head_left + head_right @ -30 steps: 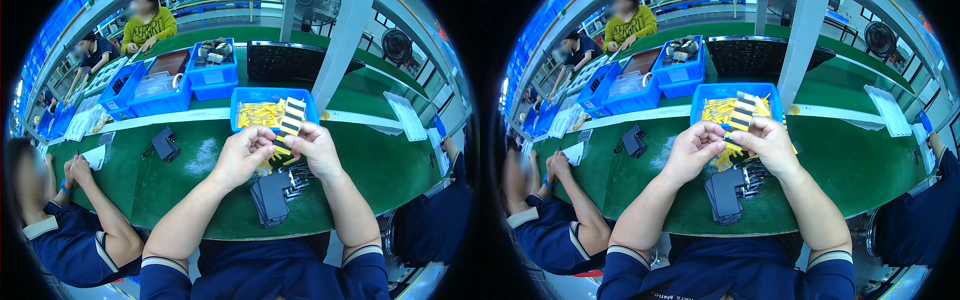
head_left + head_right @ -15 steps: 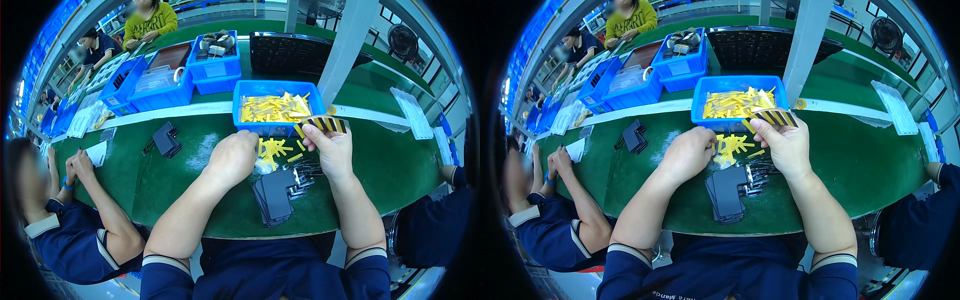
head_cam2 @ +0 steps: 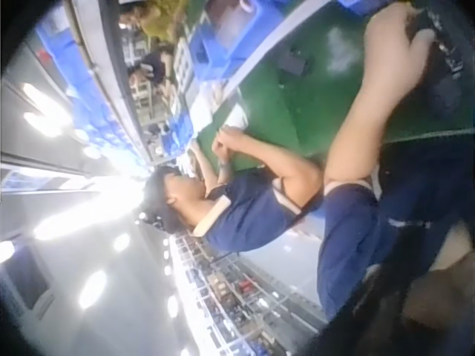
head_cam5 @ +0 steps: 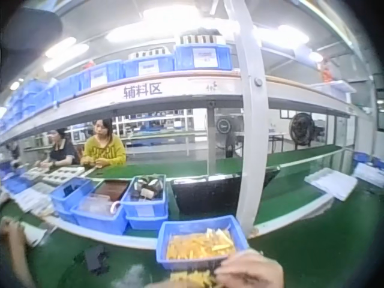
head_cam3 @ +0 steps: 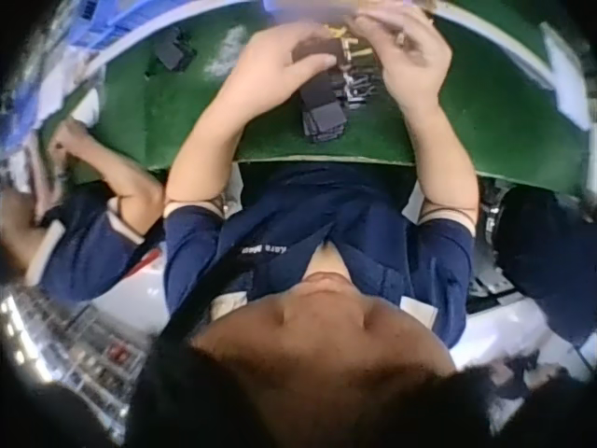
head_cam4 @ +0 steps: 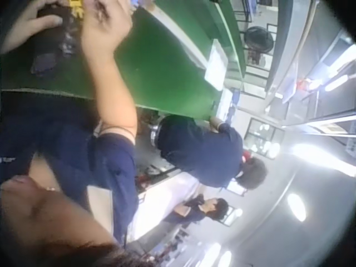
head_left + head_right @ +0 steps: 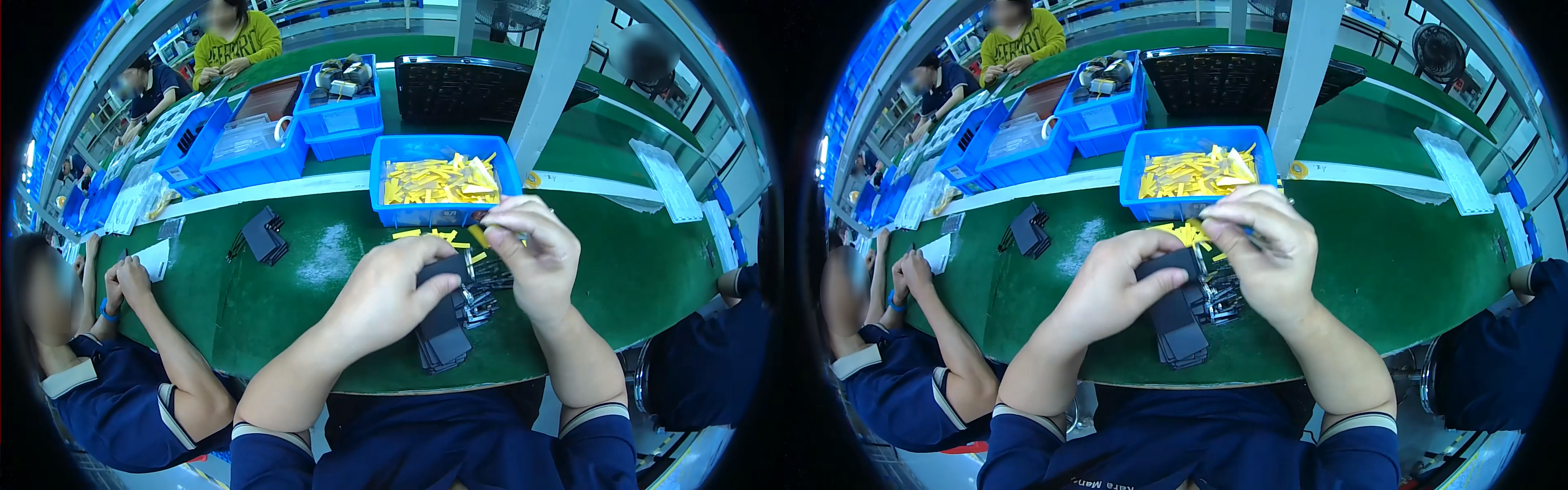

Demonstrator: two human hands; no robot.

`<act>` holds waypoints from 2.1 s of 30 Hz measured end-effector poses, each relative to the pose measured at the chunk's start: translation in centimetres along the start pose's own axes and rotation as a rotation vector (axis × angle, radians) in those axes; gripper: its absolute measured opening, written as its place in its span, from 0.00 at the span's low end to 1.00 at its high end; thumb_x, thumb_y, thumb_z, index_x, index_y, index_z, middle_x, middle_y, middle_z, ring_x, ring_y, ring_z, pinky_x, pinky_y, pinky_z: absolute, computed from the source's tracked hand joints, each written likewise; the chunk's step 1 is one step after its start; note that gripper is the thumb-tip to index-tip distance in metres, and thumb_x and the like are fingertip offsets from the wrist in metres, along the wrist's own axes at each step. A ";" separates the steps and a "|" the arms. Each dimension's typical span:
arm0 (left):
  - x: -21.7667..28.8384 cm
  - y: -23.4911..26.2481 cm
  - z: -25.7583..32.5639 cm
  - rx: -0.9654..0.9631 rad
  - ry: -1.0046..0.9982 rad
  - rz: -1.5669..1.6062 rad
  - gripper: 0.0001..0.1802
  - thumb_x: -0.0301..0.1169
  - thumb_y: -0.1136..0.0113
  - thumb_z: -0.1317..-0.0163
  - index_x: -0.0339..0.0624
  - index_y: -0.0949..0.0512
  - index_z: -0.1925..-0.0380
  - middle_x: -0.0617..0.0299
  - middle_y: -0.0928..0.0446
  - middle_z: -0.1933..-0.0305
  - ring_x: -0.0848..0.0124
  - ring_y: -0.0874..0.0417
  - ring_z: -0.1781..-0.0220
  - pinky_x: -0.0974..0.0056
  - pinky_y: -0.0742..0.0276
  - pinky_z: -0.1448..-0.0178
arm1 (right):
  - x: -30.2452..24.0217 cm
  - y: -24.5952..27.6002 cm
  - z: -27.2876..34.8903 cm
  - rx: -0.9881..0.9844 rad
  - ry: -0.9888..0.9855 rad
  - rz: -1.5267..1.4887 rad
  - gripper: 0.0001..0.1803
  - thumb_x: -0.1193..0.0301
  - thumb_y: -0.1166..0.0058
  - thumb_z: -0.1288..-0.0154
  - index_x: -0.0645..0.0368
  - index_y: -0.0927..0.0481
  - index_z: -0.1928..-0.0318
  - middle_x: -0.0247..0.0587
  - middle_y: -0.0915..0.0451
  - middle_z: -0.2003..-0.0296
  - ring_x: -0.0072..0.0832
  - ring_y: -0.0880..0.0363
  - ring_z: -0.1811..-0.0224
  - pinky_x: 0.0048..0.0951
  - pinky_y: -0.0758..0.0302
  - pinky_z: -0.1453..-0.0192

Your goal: The person assembles small electronic components by hand at a factory workstation. They pick up a black rectangular device and a yellow strip, then insert the strip into the device. This process is repeated continuously, with finished units stacked on the table.

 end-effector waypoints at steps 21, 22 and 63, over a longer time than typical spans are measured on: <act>-2.6 -2.1 -0.1 0.117 0.011 0.631 0.16 0.28 0.46 0.38 0.37 0.31 0.51 0.63 0.25 0.77 0.80 0.29 0.75 0.71 0.33 0.68 | 1.5 -1.0 0.8 -0.061 -0.201 0.001 0.10 0.86 0.39 0.52 0.63 0.17 0.67 0.37 0.19 0.70 0.27 0.23 0.62 0.31 0.30 0.49; -2.5 -2.0 -0.1 0.118 0.009 0.620 0.16 0.28 0.46 0.38 0.37 0.31 0.51 0.63 0.25 0.77 0.80 0.28 0.74 0.71 0.33 0.68 | 1.4 -1.0 0.7 -0.067 -0.203 0.003 0.10 0.86 0.39 0.52 0.63 0.17 0.67 0.37 0.19 0.70 0.27 0.23 0.63 0.31 0.30 0.48; -2.9 -1.0 0.3 0.283 -0.037 0.725 0.15 0.23 0.46 0.37 0.36 0.34 0.51 0.63 0.22 0.74 0.83 0.27 0.72 0.74 0.31 0.69 | -5.6 -2.6 1.4 -0.121 0.363 0.397 0.13 0.75 0.34 0.61 0.56 0.23 0.72 0.37 0.18 0.59 0.39 0.24 0.51 0.55 0.39 0.38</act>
Point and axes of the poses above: each hand's wrist, its own z-axis away from the middle knuckle, its own y-axis out of the back of the hand, x = y × z, the point moved 10 cm from there along -z, towards the middle knuckle
